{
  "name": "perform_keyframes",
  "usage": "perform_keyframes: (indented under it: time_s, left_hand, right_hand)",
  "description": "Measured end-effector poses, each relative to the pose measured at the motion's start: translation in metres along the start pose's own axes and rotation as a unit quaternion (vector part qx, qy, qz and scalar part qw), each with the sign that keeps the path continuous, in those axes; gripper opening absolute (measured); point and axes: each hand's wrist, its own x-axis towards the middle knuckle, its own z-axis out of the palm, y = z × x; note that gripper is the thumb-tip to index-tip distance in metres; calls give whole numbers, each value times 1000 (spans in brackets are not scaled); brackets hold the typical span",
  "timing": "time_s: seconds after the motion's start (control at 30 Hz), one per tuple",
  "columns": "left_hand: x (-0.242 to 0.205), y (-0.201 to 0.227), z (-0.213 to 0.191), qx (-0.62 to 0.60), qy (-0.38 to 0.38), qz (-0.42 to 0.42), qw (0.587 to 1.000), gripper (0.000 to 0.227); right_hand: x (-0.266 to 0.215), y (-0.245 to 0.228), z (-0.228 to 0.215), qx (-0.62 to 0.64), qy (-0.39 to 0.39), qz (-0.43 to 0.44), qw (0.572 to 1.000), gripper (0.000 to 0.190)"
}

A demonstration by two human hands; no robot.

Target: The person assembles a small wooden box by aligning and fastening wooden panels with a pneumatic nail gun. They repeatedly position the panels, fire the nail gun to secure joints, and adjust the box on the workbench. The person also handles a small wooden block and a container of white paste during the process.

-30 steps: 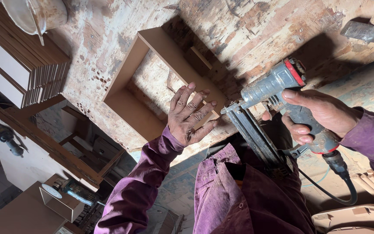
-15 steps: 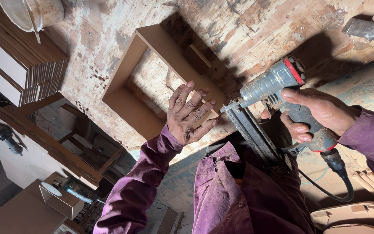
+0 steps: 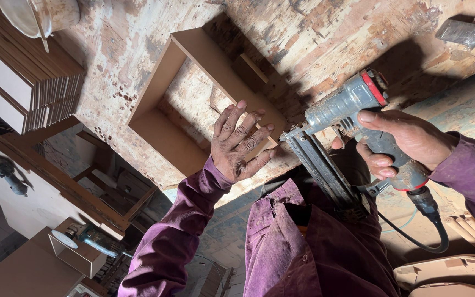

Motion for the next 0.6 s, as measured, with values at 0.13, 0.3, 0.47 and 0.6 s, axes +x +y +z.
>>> perform_keyframes:
  time_s: [0.13,0.3,0.47,0.6]
  left_hand:
    - [0,0,0,-1,-2,-6,1000,46]
    - [-1,-1,1,3,1,-1,1000,46]
    - [-1,0,2,3,2,-4,1000,47]
    - [0,0,2,-1,3,-5,1000,48]
  right_hand:
    - [-1,0,-1,-21,36,22,999,71]
    - [1,1,-2,-9,15,-2,1000,64]
    - [3,6,-7,2,17,5,1000,64]
    - [-5,11,-12,14,40,-35,998,62]
